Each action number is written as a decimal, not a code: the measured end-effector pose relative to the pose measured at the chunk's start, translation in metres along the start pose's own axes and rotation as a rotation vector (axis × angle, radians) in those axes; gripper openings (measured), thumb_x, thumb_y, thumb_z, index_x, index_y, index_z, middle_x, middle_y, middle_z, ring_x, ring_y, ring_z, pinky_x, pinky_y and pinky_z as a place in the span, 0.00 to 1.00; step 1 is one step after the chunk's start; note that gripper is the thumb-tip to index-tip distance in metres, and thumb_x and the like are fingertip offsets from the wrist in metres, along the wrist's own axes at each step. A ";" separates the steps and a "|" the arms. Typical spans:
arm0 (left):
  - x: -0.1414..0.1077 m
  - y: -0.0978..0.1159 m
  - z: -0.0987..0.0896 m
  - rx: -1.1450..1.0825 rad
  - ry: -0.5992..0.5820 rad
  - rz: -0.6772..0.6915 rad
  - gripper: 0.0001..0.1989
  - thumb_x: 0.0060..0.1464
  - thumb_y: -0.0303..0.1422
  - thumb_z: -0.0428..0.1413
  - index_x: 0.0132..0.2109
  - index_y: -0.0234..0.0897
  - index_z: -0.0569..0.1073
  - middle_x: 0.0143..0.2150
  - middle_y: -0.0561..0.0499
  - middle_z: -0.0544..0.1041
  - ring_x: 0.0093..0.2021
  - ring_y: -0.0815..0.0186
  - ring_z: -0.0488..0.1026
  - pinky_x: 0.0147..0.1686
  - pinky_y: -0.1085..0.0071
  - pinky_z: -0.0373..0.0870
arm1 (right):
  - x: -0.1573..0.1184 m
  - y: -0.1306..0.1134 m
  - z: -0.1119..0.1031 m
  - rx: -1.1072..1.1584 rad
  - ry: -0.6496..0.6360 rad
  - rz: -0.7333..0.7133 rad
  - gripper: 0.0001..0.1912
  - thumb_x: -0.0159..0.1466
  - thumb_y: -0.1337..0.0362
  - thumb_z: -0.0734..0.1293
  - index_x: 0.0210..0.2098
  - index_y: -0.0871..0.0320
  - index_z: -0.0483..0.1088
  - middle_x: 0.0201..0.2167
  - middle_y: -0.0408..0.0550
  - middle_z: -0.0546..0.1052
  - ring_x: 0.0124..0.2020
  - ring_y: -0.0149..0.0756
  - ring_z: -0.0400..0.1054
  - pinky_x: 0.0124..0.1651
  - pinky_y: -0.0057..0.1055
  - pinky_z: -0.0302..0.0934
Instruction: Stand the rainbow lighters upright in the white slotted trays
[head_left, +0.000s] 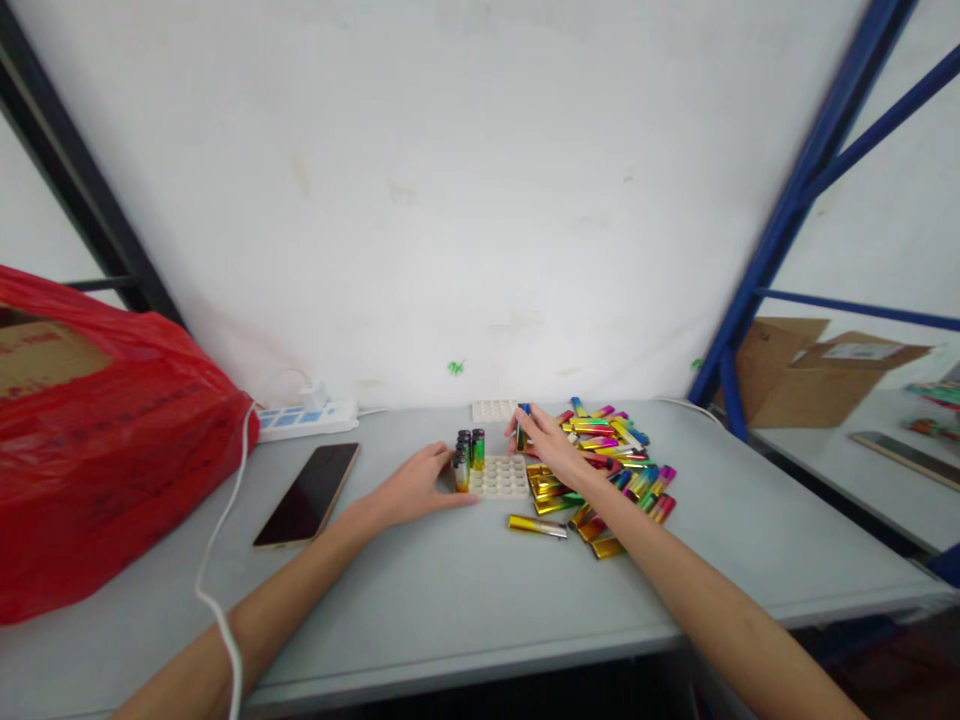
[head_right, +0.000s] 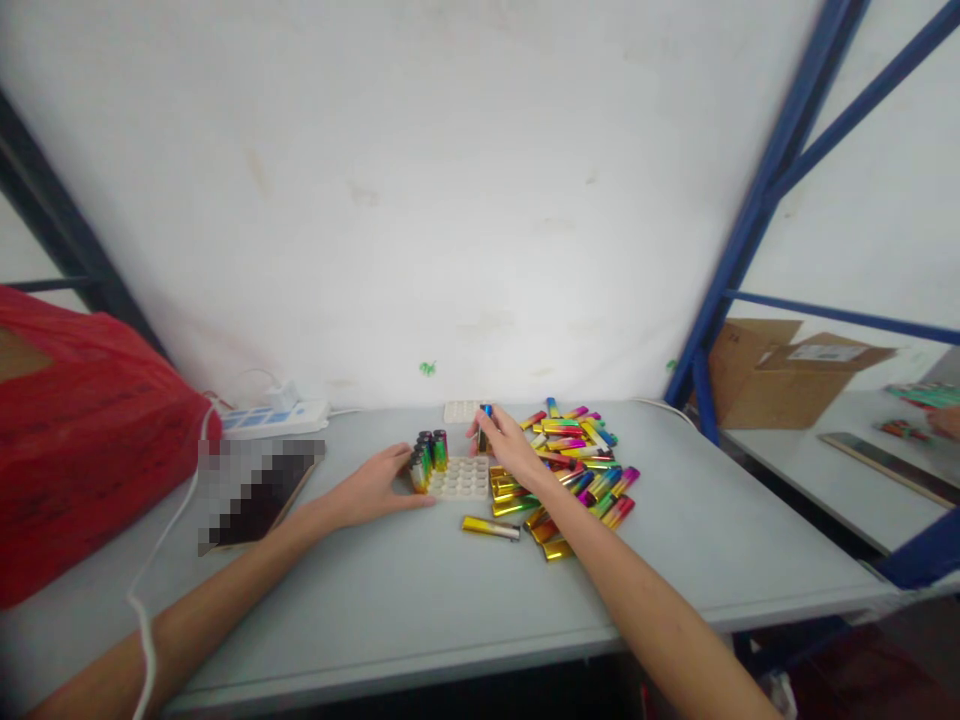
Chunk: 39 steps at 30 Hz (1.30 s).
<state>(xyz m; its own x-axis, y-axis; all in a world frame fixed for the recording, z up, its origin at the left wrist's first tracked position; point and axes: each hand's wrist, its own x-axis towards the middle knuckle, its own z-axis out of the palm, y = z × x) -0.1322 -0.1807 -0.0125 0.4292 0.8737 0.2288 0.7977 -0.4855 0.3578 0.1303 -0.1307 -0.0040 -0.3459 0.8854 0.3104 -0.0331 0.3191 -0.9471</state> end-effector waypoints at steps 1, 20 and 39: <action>0.000 -0.001 0.000 -0.002 -0.001 -0.001 0.30 0.51 0.62 0.64 0.42 0.39 0.76 0.44 0.42 0.78 0.45 0.48 0.77 0.46 0.57 0.75 | -0.001 -0.002 0.002 0.027 -0.019 0.021 0.25 0.67 0.36 0.65 0.39 0.53 0.64 0.27 0.37 0.69 0.24 0.30 0.63 0.29 0.28 0.64; -0.002 0.001 -0.001 -0.010 0.019 0.008 0.28 0.51 0.60 0.65 0.40 0.40 0.75 0.43 0.45 0.78 0.43 0.51 0.77 0.45 0.60 0.74 | -0.007 -0.005 0.017 -0.577 0.242 -0.139 0.24 0.72 0.45 0.57 0.26 0.53 0.59 0.21 0.39 0.65 0.26 0.34 0.59 0.31 0.30 0.50; 0.000 0.001 0.000 -0.015 0.006 -0.004 0.31 0.51 0.61 0.65 0.47 0.37 0.78 0.47 0.40 0.80 0.49 0.46 0.78 0.52 0.56 0.75 | -0.017 -0.017 0.023 -0.911 -0.231 -0.213 0.15 0.78 0.55 0.62 0.40 0.57 0.72 0.35 0.49 0.83 0.36 0.40 0.78 0.41 0.31 0.63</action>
<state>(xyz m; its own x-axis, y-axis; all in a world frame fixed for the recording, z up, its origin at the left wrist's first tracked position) -0.1312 -0.1810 -0.0125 0.4237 0.8754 0.2325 0.7927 -0.4826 0.3724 0.1155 -0.1584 0.0047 -0.5963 0.7212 0.3526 0.5906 0.6916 -0.4157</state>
